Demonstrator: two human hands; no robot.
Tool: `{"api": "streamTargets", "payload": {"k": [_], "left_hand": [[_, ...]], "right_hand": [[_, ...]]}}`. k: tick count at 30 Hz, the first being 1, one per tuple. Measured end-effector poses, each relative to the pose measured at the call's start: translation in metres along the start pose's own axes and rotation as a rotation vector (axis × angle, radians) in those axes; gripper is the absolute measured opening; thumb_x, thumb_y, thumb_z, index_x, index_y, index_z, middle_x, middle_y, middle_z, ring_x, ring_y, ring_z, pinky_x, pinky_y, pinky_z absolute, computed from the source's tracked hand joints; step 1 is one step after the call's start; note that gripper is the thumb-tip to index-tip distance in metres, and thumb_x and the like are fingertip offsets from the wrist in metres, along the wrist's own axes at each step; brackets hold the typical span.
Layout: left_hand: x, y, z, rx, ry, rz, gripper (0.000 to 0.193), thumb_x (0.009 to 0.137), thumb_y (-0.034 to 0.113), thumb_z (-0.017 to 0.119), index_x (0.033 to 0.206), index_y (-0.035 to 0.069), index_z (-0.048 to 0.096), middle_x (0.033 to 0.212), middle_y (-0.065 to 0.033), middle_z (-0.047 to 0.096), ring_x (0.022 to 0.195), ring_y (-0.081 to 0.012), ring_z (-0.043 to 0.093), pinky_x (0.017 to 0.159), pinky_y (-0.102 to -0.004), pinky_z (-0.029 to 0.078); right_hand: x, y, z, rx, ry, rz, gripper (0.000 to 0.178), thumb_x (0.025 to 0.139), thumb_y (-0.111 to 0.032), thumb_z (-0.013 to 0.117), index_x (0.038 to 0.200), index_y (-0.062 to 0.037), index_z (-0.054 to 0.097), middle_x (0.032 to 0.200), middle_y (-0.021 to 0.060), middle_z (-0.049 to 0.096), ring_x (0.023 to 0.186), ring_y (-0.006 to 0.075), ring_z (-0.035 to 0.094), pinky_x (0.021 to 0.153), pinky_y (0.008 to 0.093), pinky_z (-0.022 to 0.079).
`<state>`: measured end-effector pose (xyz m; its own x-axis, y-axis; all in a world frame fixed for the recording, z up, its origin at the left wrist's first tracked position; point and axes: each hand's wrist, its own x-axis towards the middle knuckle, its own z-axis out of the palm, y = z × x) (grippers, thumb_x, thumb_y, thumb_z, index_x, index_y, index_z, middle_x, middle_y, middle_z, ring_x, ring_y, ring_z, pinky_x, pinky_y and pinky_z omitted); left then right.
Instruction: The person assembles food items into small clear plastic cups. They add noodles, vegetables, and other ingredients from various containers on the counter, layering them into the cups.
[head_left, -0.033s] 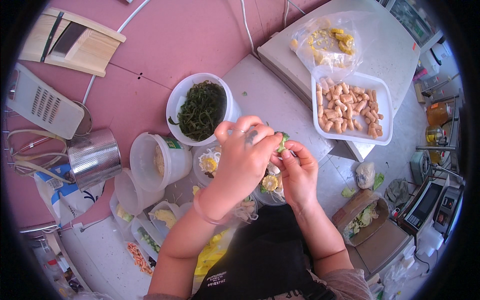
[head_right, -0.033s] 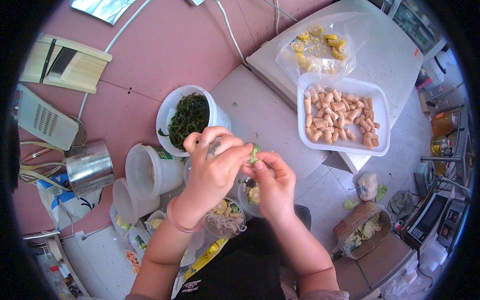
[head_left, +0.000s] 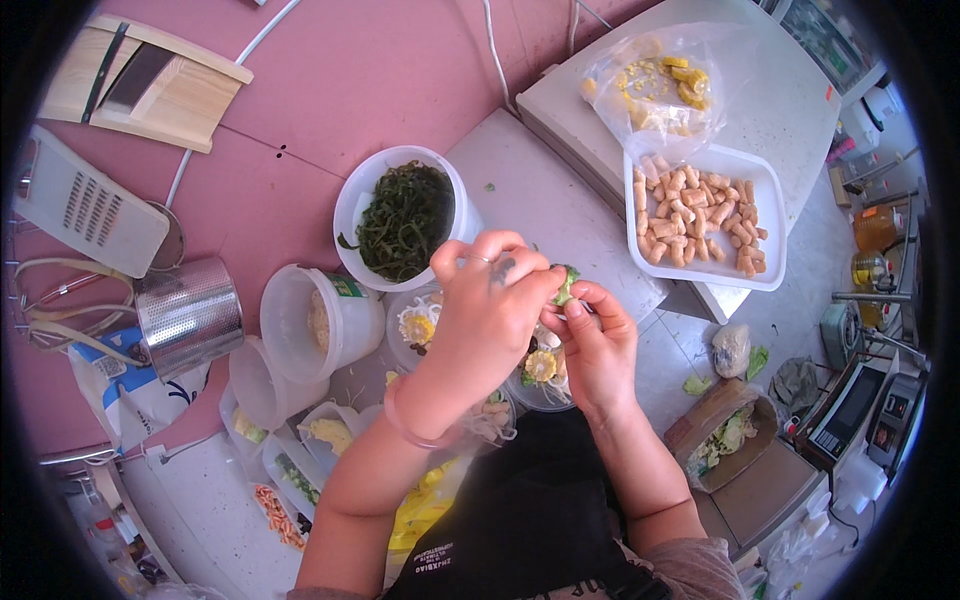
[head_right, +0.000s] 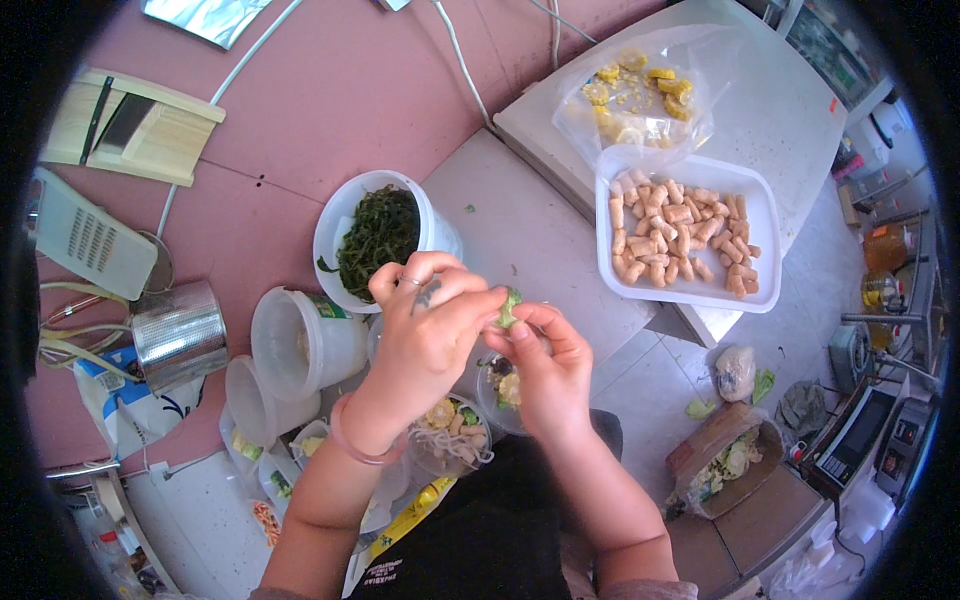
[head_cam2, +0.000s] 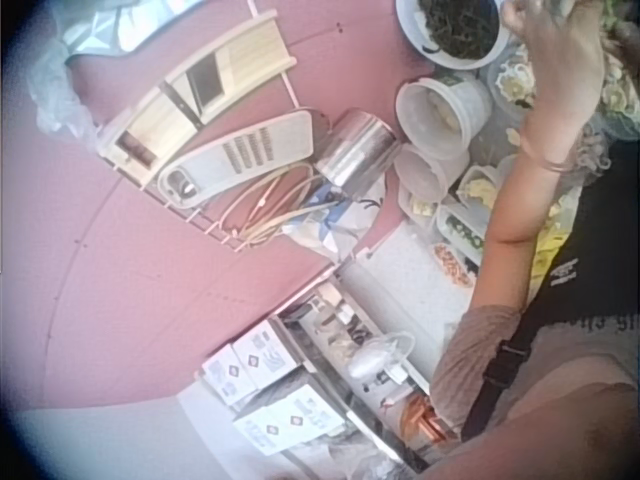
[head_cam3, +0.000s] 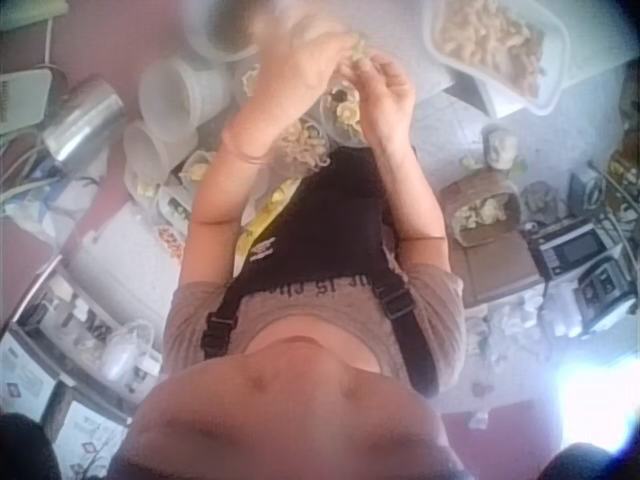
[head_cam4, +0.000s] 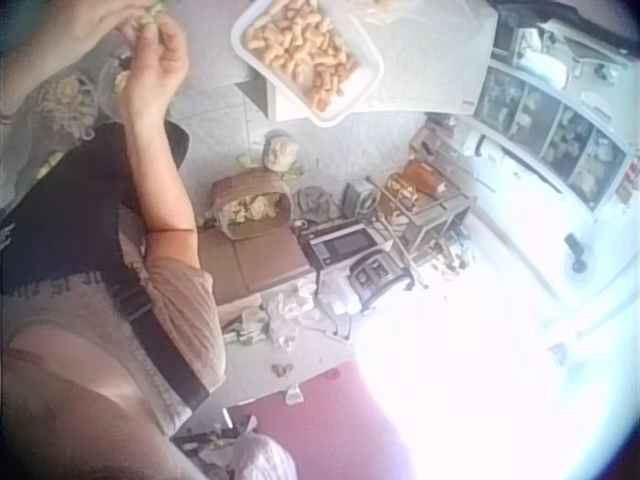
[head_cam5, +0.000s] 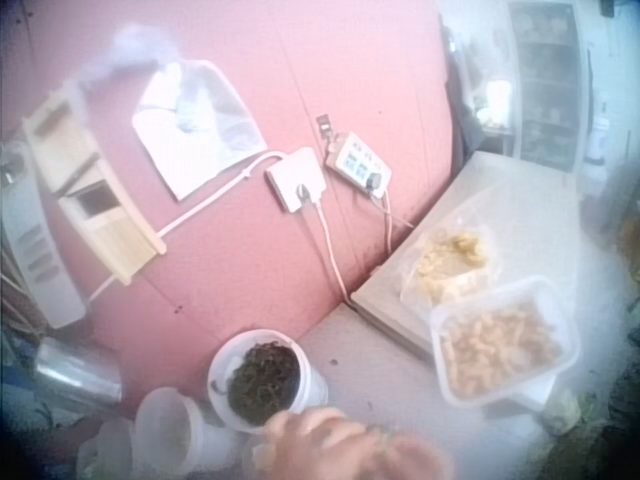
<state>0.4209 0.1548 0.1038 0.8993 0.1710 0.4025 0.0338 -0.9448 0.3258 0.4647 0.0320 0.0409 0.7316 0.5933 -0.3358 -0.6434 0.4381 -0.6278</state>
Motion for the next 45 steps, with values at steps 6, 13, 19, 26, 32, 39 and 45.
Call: {"api": "streamTargets", "payload": {"k": [6, 13, 19, 26, 32, 39, 45], "left_hand": [[0.007, -0.008, -0.011, -0.051, -0.118, 0.03, 0.012, 0.07, 0.008, 0.064, 0.082, 0.009, 0.065, 0.081, 0.0024, 0.06, 0.087, -0.0183, 0.052, 0.078, -0.0353, 0.028], [0.01, -0.002, -0.006, 0.044, -0.057, 0.049, 0.008, 0.075, 0.006, 0.06, 0.082, 0.009, 0.058, 0.081, -0.0005, 0.056, 0.086, -0.0203, 0.052, 0.08, -0.0361, 0.029], [0.011, -0.031, -0.004, -0.475, 0.101, -0.431, 0.011, 0.075, 0.001, 0.06, 0.084, 0.006, 0.058, 0.087, -0.0043, 0.061, 0.084, -0.0222, 0.057, 0.084, -0.036, 0.034], [0.006, -0.011, -0.015, 0.0, 0.113, -0.137, 0.016, 0.068, 0.004, 0.065, 0.081, 0.014, 0.062, 0.087, 0.0019, 0.055, 0.093, -0.0203, 0.048, 0.084, -0.0394, 0.026], [-0.007, 0.015, -0.008, 0.071, 0.048, -0.101, 0.014, 0.064, 0.011, 0.07, 0.075, 0.014, 0.063, 0.078, 0.0025, 0.053, 0.088, -0.0189, 0.048, 0.082, -0.0378, 0.027], [-0.008, 0.014, -0.002, -0.047, 0.067, -0.225, 0.011, 0.065, 0.009, 0.07, 0.073, 0.013, 0.063, 0.073, 0.0024, 0.056, 0.086, -0.0187, 0.05, 0.08, -0.0361, 0.029], [-0.008, 0.008, 0.004, -0.325, 0.013, -0.351, 0.011, 0.065, 0.009, 0.069, 0.07, 0.014, 0.061, 0.07, 0.0046, 0.055, 0.084, -0.0188, 0.051, 0.079, -0.0368, 0.029]], "right_hand": [[0.001, -0.007, -0.003, -0.038, -0.068, 0.059, 0.013, 0.09, 0.0, 0.049, 0.1, 0.0043, 0.055, 0.096, 0.0096, 0.058, 0.085, 0.0186, 0.063, 0.079, 0.0283, 0.053], [0.005, -0.006, -0.008, 0.045, -0.082, 0.135, 0.012, 0.09, -0.002, 0.05, 0.1, 0.0023, 0.056, 0.094, 0.0095, 0.061, 0.085, 0.0187, 0.062, 0.077, 0.0289, 0.053], [0.006, -0.009, -0.018, 0.207, -0.078, 0.244, 0.012, 0.09, -0.002, 0.051, 0.1, -0.0009, 0.057, 0.094, 0.009, 0.061, 0.084, 0.0194, 0.063, 0.076, 0.0281, 0.054], [0.004, -0.005, -0.018, 0.213, -0.061, 0.226, 0.012, 0.09, -0.001, 0.05, 0.099, -0.0012, 0.057, 0.096, 0.009, 0.06, 0.086, 0.0203, 0.062, 0.08, 0.0294, 0.052], [0.001, -0.003, -0.01, 0.101, -0.042, 0.113, 0.012, 0.089, 0.001, 0.049, 0.1, 0.0007, 0.056, 0.1, 0.0084, 0.057, 0.089, 0.0187, 0.06, 0.082, 0.0308, 0.053], [-0.002, 0.0, -0.003, -0.119, -0.071, -0.159, 0.012, 0.086, 0.006, 0.049, 0.096, 0.0066, 0.056, 0.104, 0.0095, 0.047, 0.095, 0.0185, 0.055, 0.084, 0.0326, 0.054], [-0.004, -0.005, -0.003, -0.326, -0.08, -0.321, 0.013, 0.086, 0.008, 0.049, 0.095, 0.0058, 0.058, 0.104, 0.0103, 0.048, 0.095, 0.0176, 0.054, 0.082, 0.0319, 0.054]]}}
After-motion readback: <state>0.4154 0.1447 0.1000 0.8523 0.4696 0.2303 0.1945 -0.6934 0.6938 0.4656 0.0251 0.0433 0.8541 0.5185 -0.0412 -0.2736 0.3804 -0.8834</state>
